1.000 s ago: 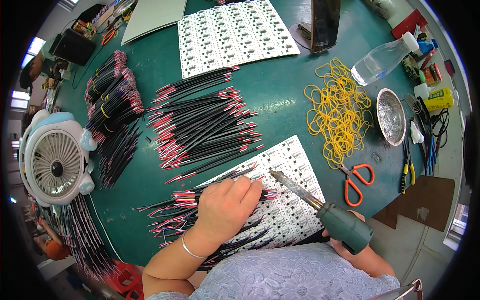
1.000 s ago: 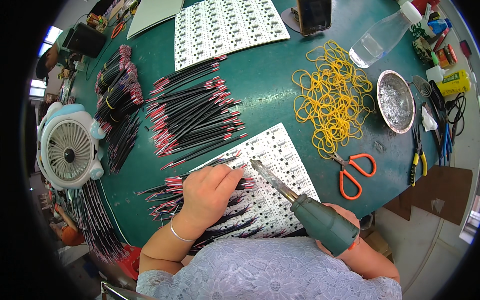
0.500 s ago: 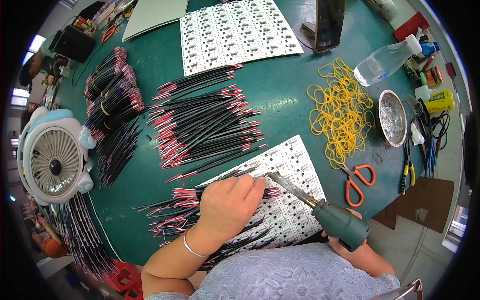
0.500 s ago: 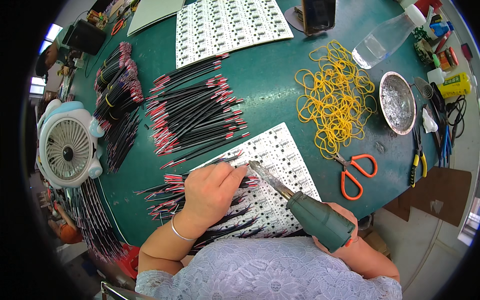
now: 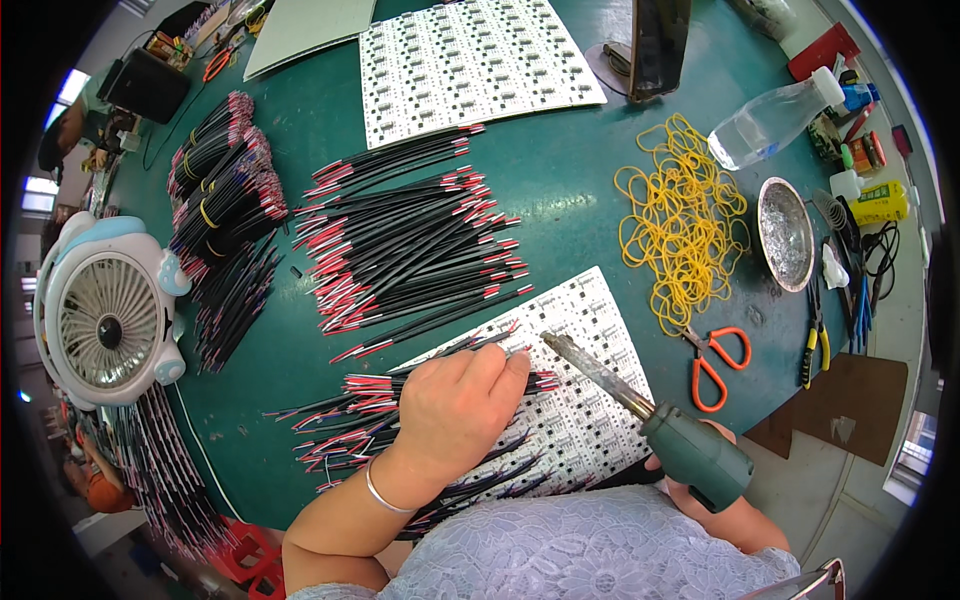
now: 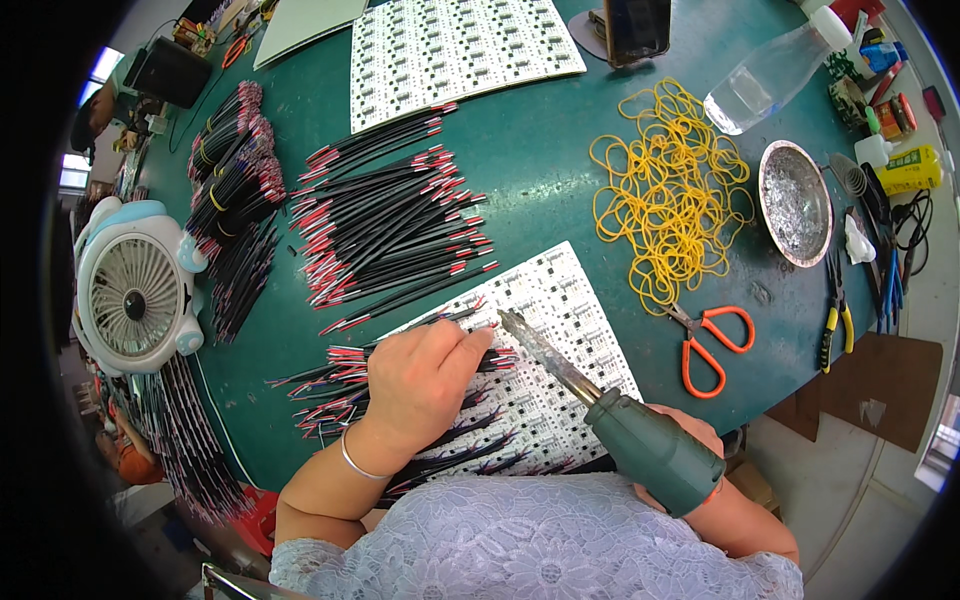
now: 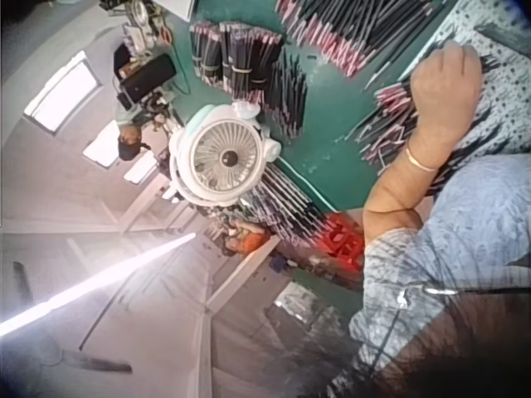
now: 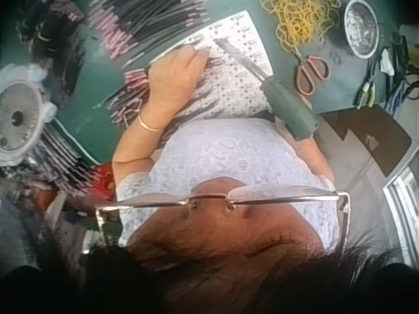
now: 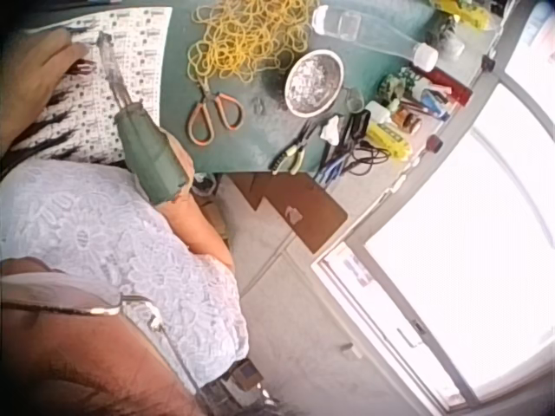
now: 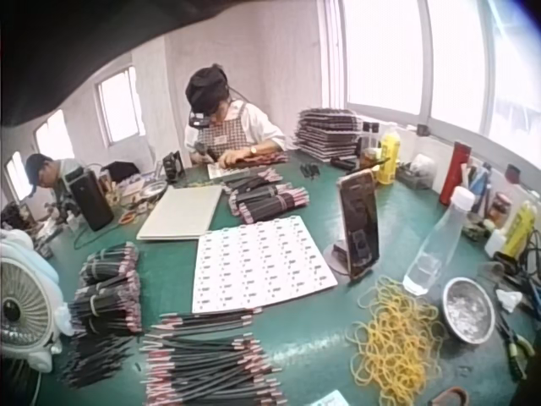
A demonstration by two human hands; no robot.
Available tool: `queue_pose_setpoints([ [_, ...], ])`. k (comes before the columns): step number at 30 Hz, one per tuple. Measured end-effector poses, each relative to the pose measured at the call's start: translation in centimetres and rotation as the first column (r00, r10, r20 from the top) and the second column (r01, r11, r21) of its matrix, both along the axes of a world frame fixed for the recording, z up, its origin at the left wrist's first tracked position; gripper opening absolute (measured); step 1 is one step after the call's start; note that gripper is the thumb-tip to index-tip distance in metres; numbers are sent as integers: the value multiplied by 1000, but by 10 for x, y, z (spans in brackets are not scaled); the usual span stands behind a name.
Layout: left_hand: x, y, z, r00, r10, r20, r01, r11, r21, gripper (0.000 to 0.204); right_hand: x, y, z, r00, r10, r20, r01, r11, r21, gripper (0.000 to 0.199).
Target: The person solders wire ends onto circuit board panels using a soldering tool, positioning each wire onto the board by hand and gathering additional wires from bundles on the table.
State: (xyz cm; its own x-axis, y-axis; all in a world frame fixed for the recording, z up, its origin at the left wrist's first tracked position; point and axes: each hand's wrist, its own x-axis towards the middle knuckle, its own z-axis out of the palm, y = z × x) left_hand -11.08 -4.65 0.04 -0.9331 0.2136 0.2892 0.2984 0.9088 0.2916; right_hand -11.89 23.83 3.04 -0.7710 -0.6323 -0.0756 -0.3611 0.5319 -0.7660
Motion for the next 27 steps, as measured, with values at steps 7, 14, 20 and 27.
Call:
queue_pose_setpoints([
  [7, -1, -1, -2, 1000, -6, -3, 6, 1000, 28, 16, -3, 0, -2, 999, 44, 24, -42, 996, -74, 28],
  [14, -1, -2, -1, 1000, -9, 0, 9, 999, 31, 15, 6, 3, -11, 991, -27, 131, 32, 999, -36, 35],
  [20, -2, -3, -2, 999, -23, 25, 22, 998, 62, 14, 3, 1, -10, 996, 6, 87, -1, 999, -52, 33],
  [27, -2, -3, -3, 1000, -20, 19, 19, 998, 57, 14, 5, 0, -3, 997, -1, 81, 8, 997, -82, 29],
])
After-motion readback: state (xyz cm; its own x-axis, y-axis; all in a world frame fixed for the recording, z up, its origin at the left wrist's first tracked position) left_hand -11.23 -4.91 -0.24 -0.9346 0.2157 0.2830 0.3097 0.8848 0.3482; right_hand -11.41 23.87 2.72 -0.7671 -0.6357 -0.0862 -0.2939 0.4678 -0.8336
